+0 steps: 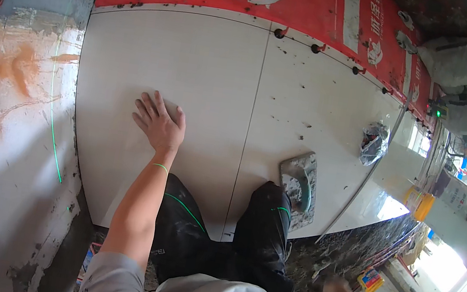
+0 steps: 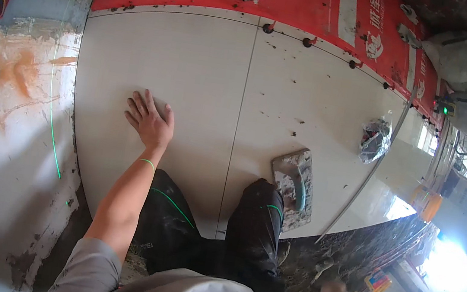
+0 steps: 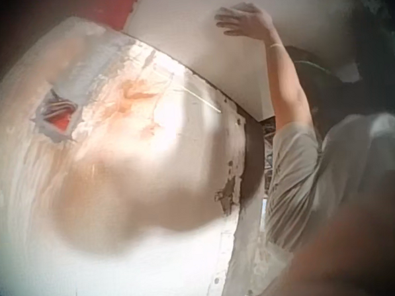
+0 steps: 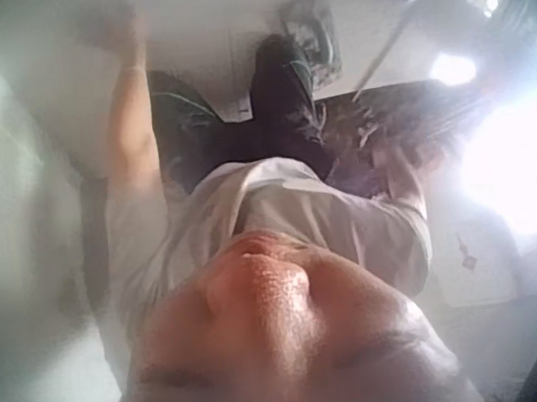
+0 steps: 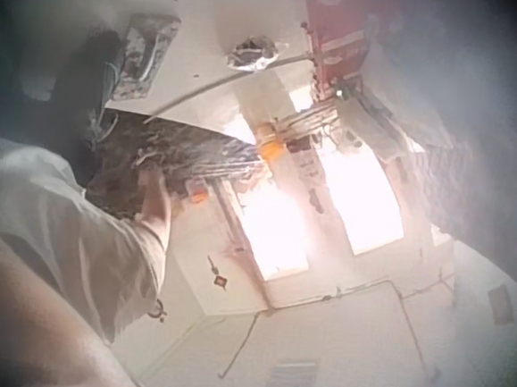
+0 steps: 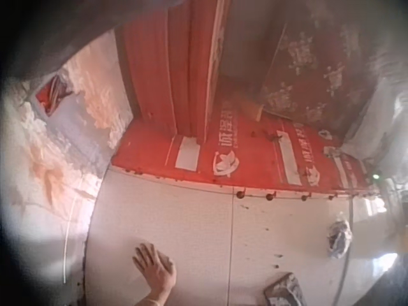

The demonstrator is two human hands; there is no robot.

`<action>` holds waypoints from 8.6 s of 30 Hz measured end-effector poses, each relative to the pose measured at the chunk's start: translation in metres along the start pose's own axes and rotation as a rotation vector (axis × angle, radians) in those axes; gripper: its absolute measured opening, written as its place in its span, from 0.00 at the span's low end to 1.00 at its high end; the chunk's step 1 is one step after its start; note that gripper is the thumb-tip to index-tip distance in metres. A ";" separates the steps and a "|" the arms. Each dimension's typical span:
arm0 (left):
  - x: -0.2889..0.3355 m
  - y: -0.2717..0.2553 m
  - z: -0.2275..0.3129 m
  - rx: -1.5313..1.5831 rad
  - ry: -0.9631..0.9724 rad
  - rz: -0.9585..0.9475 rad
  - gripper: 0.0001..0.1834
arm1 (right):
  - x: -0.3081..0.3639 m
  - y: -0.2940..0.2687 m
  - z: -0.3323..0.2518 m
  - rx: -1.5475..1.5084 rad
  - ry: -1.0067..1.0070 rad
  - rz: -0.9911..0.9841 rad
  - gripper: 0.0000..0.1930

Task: The person places a large white ceramic tile onto a bed of mortar on the floor. They use a rubber mallet to tap the tile into place and a trowel to smooth the surface. Finally, they insert red tile leveling clips and wedges between the tiles to ensure alignment.

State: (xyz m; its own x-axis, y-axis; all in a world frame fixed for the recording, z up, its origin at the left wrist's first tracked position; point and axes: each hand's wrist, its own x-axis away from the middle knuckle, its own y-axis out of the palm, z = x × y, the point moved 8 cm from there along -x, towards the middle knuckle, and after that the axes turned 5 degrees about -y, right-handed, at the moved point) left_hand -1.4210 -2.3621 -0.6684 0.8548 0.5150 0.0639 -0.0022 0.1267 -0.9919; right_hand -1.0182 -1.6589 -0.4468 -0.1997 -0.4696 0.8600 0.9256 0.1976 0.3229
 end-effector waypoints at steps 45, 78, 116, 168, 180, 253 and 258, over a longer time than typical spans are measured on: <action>0.310 0.034 0.050 0.153 -0.317 -0.202 0.44 | -0.018 -0.515 0.076 0.376 -0.112 1.781 0.17; 0.459 -0.160 0.257 2.251 -0.405 -0.556 0.44 | 0.205 -0.147 0.031 -1.391 -2.425 0.524 0.02; 0.507 -0.137 0.238 2.360 -0.742 -0.815 0.35 | 0.107 -0.215 -0.022 -0.401 -1.589 1.124 0.20; 0.498 -0.143 0.240 1.781 -0.292 -0.653 0.24 | 0.171 -0.234 0.025 -1.036 -2.323 0.430 0.41; 0.455 -0.083 0.138 1.564 -0.295 -0.634 0.24 | 0.198 -0.258 0.094 -1.503 -1.874 1.048 0.30; -0.064 -0.005 0.200 0.448 0.358 -0.152 0.52 | 0.154 -0.712 -0.189 -1.361 -1.280 0.903 0.11; -0.050 0.012 0.197 0.367 0.438 -0.210 0.57 | 0.138 -0.752 -0.209 -1.401 -1.223 0.978 0.12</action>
State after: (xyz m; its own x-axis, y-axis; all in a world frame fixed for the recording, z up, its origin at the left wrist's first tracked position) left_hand -1.5656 -2.2195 -0.6623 0.9902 0.0602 0.1258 0.0776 0.5115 -0.8558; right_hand -1.6747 -2.0524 -0.6534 0.8688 0.1479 0.4726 0.2834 -0.9311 -0.2296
